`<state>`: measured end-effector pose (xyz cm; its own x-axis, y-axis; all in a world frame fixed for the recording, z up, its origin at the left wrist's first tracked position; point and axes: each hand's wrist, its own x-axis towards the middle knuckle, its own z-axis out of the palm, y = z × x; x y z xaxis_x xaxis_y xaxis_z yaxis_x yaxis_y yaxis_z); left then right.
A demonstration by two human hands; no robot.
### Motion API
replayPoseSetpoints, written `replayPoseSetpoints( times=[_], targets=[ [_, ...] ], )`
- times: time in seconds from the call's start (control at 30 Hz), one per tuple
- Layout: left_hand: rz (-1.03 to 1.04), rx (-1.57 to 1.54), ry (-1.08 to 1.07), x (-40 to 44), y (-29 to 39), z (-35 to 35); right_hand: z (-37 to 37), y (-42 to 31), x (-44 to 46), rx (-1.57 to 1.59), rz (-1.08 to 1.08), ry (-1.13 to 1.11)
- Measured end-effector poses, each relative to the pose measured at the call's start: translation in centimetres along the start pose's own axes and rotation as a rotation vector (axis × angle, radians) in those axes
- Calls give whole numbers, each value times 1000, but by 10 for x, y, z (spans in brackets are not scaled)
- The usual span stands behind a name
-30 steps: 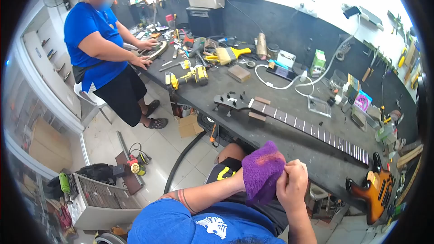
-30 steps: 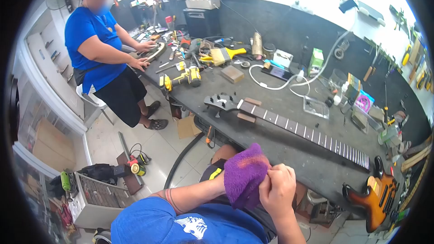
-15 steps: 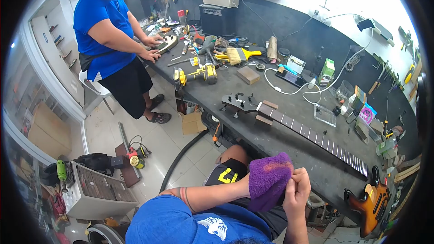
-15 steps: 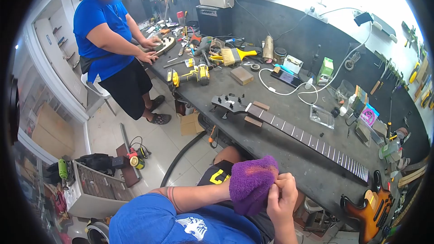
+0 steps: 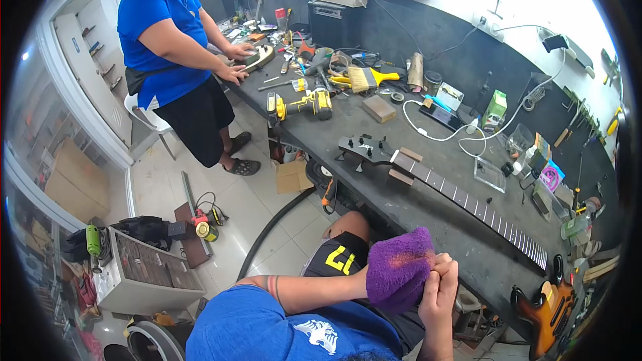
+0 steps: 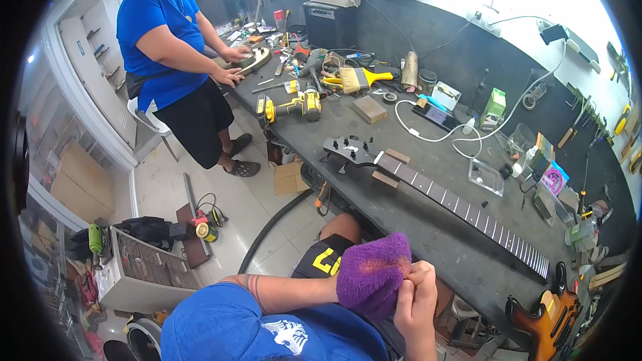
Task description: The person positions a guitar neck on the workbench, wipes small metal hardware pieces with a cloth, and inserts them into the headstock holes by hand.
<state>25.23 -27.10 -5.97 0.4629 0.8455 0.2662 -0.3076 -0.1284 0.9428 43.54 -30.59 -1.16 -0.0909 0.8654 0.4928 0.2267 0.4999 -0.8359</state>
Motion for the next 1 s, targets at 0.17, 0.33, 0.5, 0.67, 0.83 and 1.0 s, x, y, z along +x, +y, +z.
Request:
replayPoseSetpoints(
  times=[0.17,0.33,0.5,0.67,0.83,1.0],
  targets=[
    [41,143,-139,4,4,-16,22,-22,6,165,69,149],
    [222,491,-310,7,23,-36,30,-28,-4,311,229,157],
    [133,319,-285,8,45,-35,26,-28,-10,386,281,72],
    [96,331,-276,-1,36,-40,24,-30,-15,457,361,32],
    [181,249,-221,-1,23,-36,27,-35,-7,488,335,56],
    [134,374,-165,12,43,-33,28,-31,-2,367,229,93]
  ],
)
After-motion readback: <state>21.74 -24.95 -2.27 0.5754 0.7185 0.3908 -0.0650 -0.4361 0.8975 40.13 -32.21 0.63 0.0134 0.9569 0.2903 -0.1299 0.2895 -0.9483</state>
